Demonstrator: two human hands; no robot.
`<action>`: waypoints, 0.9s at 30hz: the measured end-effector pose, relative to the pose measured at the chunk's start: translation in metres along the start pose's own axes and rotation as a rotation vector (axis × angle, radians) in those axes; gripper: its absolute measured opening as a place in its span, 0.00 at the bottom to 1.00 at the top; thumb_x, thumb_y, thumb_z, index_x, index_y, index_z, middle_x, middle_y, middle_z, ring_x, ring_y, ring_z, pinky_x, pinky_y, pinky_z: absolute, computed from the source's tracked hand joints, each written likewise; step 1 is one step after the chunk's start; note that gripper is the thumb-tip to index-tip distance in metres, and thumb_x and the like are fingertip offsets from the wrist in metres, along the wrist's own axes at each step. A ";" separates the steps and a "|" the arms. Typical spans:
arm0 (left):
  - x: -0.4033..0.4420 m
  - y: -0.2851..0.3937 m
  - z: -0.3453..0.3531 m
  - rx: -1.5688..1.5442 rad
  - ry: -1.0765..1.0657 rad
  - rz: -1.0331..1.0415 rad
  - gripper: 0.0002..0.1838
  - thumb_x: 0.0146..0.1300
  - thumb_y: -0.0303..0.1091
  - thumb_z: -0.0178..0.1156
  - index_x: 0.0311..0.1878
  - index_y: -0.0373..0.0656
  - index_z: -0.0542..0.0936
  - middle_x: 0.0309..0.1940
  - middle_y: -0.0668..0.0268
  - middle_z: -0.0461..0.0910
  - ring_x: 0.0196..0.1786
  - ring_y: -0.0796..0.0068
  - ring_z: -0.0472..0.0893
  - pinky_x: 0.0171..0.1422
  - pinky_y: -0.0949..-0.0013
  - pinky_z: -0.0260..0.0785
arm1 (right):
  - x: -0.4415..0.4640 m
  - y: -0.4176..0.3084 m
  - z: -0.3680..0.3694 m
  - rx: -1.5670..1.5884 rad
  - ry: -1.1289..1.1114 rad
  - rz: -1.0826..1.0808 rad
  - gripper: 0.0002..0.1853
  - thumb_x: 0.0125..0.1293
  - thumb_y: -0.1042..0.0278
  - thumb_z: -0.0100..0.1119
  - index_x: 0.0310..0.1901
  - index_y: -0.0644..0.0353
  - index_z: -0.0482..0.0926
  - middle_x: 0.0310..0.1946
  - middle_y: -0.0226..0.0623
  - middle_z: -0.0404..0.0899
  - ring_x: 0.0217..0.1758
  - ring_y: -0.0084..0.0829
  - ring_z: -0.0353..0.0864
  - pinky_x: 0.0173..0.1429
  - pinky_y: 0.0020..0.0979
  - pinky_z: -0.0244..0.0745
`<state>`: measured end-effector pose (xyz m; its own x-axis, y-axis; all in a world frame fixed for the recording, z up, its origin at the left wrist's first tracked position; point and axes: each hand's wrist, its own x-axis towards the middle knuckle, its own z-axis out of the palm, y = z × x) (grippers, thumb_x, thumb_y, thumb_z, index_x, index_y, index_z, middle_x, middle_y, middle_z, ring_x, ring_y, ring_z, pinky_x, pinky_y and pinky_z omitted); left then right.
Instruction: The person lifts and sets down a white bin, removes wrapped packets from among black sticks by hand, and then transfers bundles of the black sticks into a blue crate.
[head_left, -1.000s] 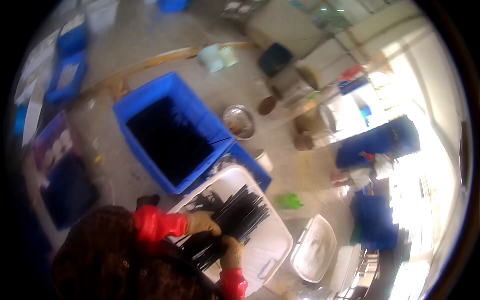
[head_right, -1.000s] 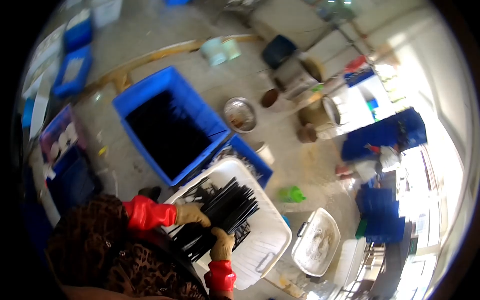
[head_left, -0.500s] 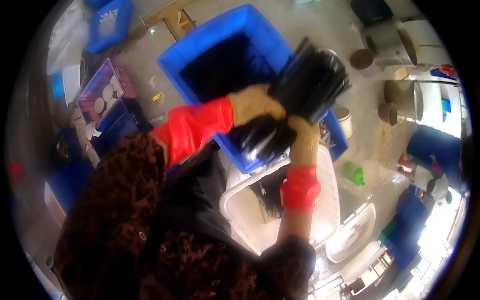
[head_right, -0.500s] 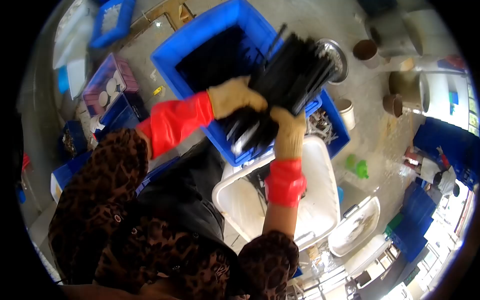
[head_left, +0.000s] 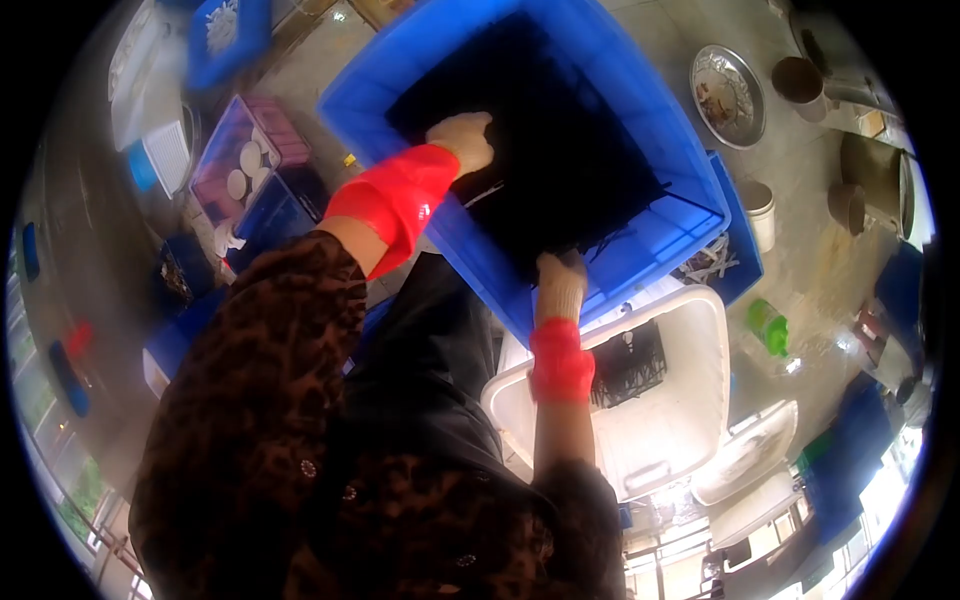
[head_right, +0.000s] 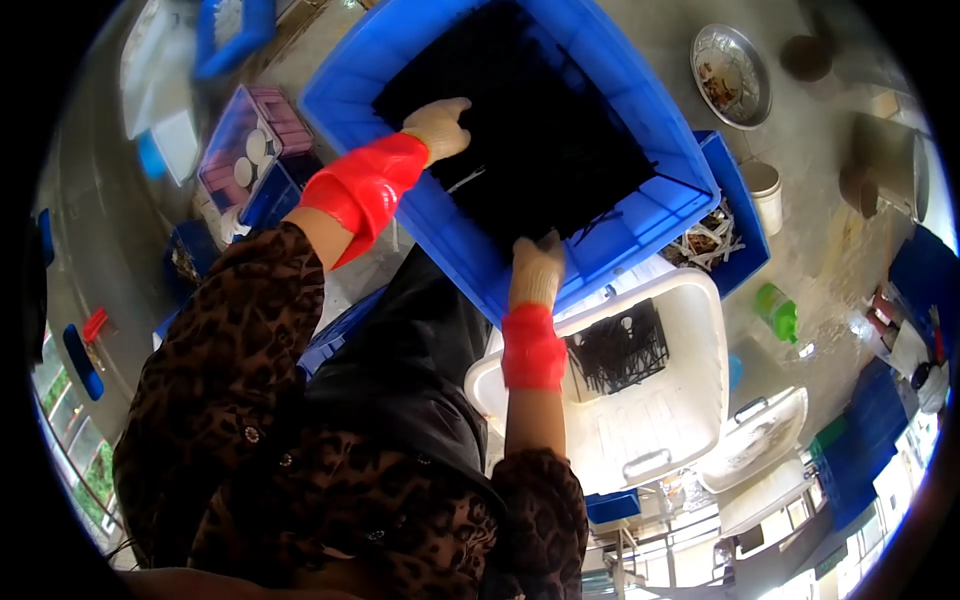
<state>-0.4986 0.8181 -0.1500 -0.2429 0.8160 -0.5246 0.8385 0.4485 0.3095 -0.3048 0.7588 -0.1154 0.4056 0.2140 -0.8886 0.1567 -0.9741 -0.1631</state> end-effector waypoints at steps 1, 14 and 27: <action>0.000 -0.005 -0.003 -0.011 0.041 0.046 0.23 0.46 0.33 0.49 0.50 0.43 0.71 0.49 0.57 0.71 0.51 0.57 0.71 0.54 0.65 0.62 | -0.020 0.005 -0.016 -0.178 -0.067 -0.310 0.24 0.50 0.75 0.51 0.52 0.62 0.66 0.44 0.45 0.74 0.46 0.39 0.75 0.51 0.29 0.68; -0.029 0.032 0.024 0.640 -0.444 0.312 0.13 0.46 0.41 0.53 0.31 0.44 0.80 0.29 0.57 0.78 0.35 0.58 0.77 0.39 0.61 0.69 | 0.025 -0.007 -0.070 -0.249 0.832 -1.135 0.28 0.44 0.78 0.53 0.52 0.68 0.65 0.50 0.58 0.66 0.44 0.53 0.73 0.47 0.36 0.71; -0.017 0.036 0.022 0.501 -0.371 0.044 0.14 0.48 0.36 0.52 0.34 0.39 0.79 0.36 0.51 0.76 0.44 0.55 0.74 0.47 0.62 0.66 | 0.039 0.004 -0.084 -0.013 0.720 -1.122 0.26 0.47 0.80 0.49 0.53 0.65 0.64 0.48 0.52 0.68 0.44 0.48 0.73 0.48 0.35 0.69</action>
<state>-0.4532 0.8123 -0.1477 -0.0925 0.6083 -0.7883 0.9927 0.1182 -0.0252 -0.2123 0.7693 -0.1147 0.4340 0.8888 0.1470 0.7234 -0.2465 -0.6450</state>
